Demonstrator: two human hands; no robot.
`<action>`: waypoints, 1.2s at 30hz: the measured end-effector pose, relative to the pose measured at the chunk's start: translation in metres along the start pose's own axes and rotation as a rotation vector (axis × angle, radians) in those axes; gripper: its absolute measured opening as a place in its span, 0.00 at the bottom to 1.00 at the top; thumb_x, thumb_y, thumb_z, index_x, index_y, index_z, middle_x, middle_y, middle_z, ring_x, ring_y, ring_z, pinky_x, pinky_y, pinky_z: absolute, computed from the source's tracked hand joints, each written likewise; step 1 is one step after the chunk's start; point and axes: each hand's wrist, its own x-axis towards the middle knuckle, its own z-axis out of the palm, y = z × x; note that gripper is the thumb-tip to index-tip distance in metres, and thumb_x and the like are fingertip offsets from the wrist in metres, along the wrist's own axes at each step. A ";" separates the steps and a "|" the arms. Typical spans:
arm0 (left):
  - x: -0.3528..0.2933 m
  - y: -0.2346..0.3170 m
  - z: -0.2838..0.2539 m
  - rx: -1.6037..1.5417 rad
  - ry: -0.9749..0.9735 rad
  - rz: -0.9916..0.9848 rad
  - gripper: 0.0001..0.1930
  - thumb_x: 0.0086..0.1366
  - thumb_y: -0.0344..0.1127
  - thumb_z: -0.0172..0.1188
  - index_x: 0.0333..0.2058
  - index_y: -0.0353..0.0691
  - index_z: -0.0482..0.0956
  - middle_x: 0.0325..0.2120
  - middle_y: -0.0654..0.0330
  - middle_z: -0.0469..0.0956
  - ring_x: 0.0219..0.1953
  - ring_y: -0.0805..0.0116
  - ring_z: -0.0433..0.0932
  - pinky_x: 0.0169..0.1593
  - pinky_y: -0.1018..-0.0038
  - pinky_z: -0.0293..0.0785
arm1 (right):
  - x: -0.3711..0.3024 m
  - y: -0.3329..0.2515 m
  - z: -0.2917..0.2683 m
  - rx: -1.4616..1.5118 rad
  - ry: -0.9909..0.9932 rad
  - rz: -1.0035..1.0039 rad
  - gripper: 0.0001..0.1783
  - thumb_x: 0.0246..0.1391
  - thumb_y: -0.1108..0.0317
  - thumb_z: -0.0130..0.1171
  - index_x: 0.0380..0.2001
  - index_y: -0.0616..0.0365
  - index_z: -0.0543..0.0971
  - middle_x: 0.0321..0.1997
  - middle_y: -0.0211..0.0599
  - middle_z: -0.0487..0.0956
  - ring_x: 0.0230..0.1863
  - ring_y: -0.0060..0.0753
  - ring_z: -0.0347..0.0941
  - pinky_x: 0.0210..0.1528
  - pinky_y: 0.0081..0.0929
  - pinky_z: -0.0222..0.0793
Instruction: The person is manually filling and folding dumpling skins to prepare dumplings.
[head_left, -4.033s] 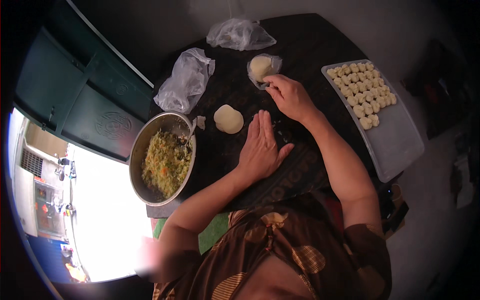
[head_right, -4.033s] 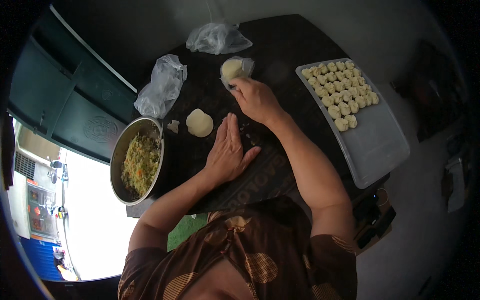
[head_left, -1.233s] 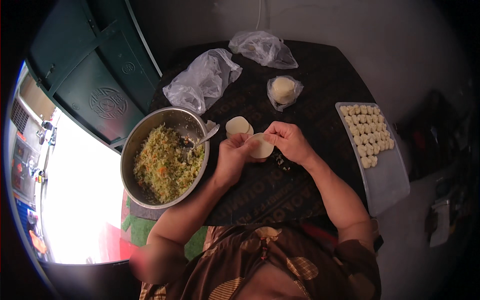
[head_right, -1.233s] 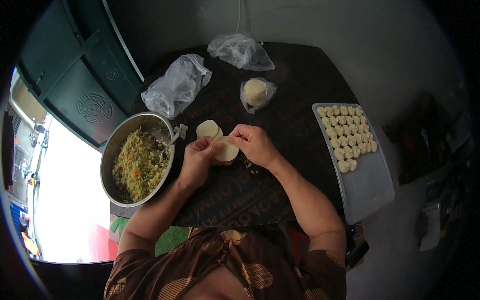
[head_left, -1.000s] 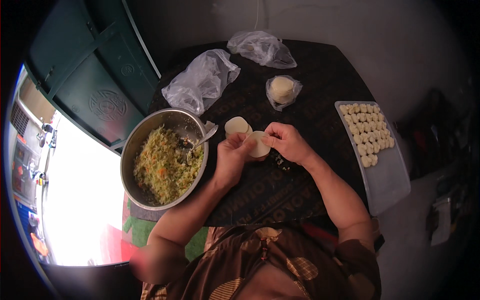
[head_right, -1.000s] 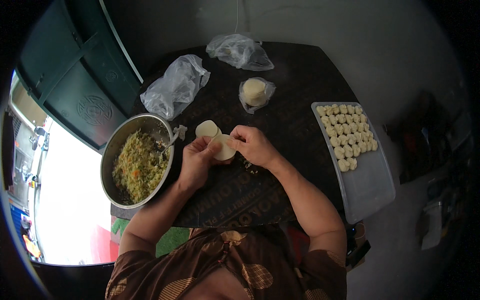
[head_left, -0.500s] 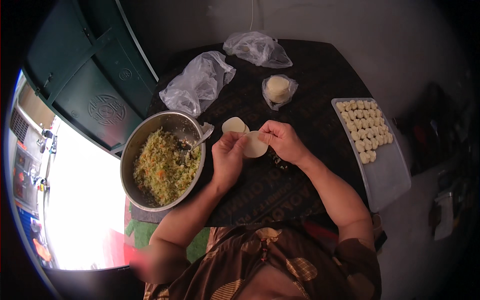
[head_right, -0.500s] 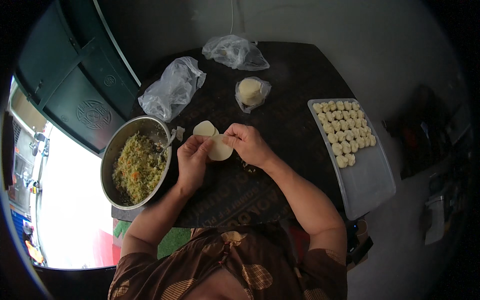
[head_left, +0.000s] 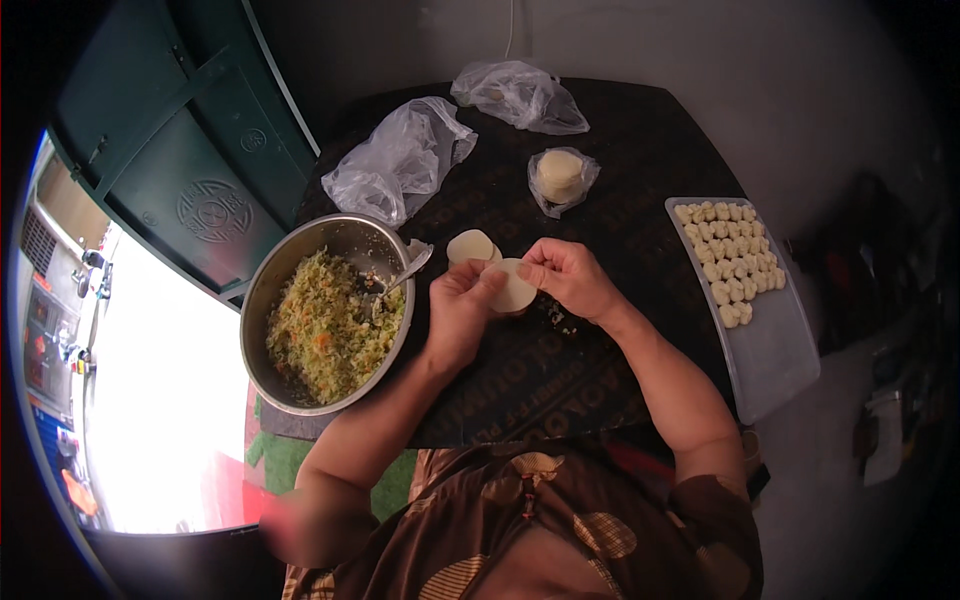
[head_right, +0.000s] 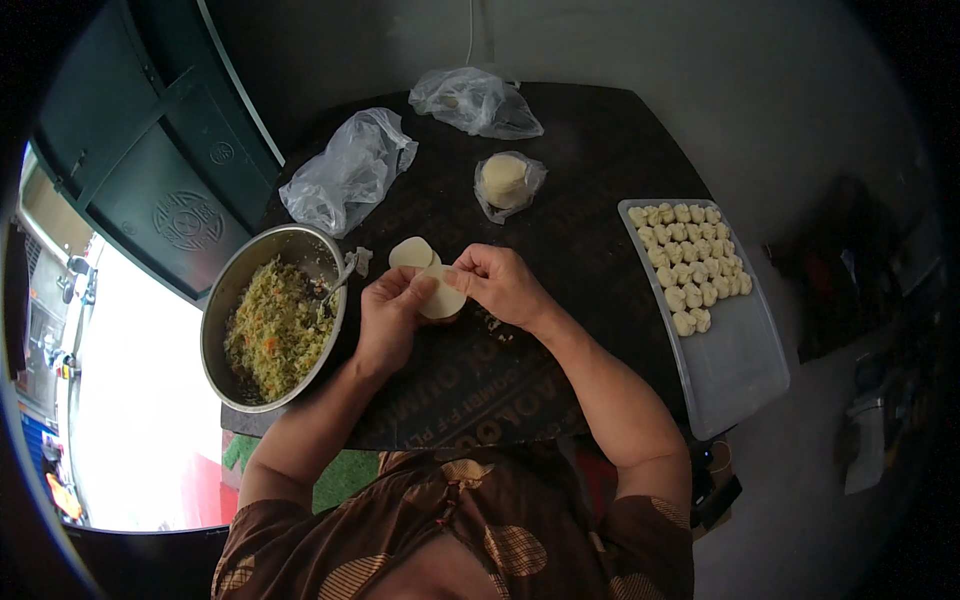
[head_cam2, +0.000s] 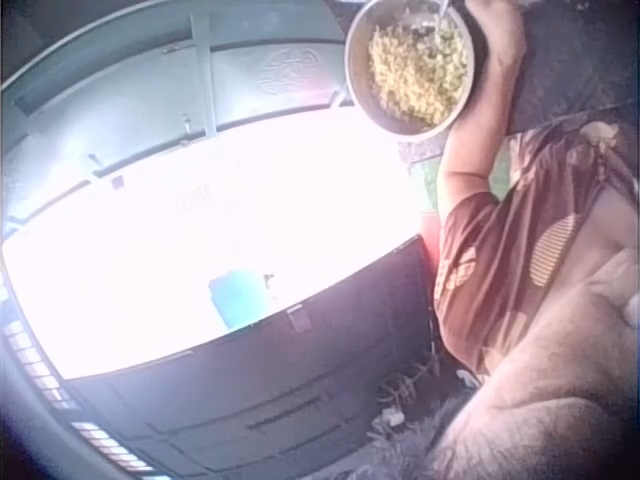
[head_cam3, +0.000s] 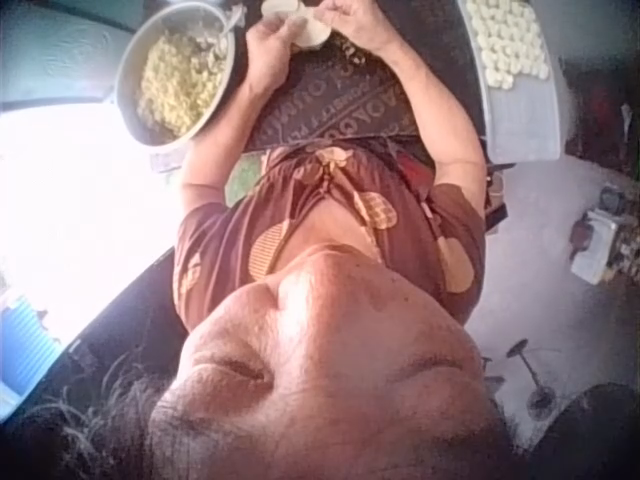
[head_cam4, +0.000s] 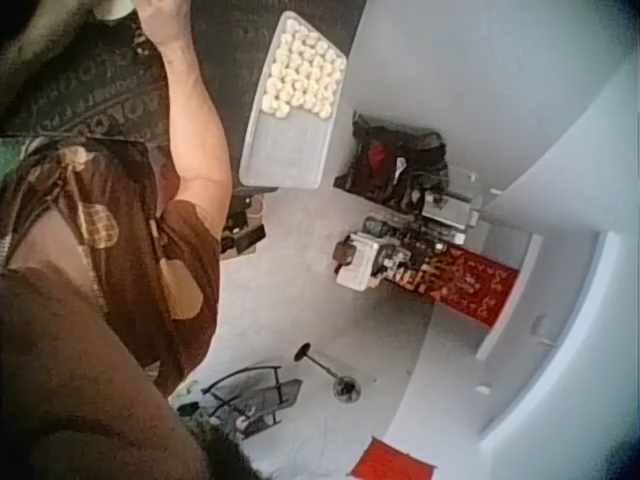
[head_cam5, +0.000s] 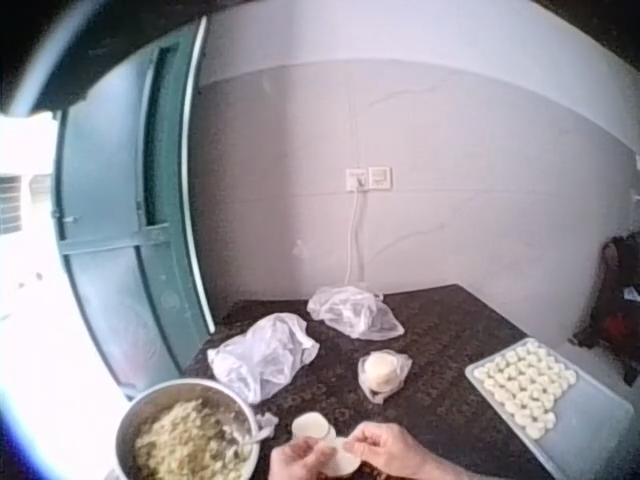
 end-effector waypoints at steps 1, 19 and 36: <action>0.000 0.001 0.001 -0.020 0.038 0.028 0.09 0.64 0.32 0.58 0.36 0.30 0.75 0.30 0.57 0.79 0.30 0.70 0.79 0.35 0.69 0.82 | -0.001 -0.001 0.000 -0.001 -0.013 0.033 0.07 0.58 0.70 0.58 0.29 0.63 0.76 0.25 0.20 0.73 0.27 0.10 0.64 0.28 0.14 0.63; 0.001 0.002 0.002 0.138 0.131 0.085 0.04 0.64 0.28 0.57 0.32 0.33 0.78 0.27 0.66 0.78 0.29 0.81 0.72 0.35 0.82 0.69 | 0.001 0.007 -0.001 -0.060 0.012 0.018 0.07 0.56 0.71 0.59 0.28 0.63 0.76 0.24 0.21 0.73 0.28 0.10 0.65 0.30 0.15 0.64; 0.000 0.000 0.001 0.054 0.047 -0.010 0.07 0.65 0.31 0.56 0.35 0.32 0.76 0.28 0.62 0.78 0.28 0.76 0.76 0.33 0.76 0.77 | 0.001 0.005 -0.001 -0.023 -0.013 0.057 0.07 0.57 0.69 0.59 0.29 0.63 0.76 0.24 0.21 0.73 0.27 0.10 0.65 0.28 0.14 0.63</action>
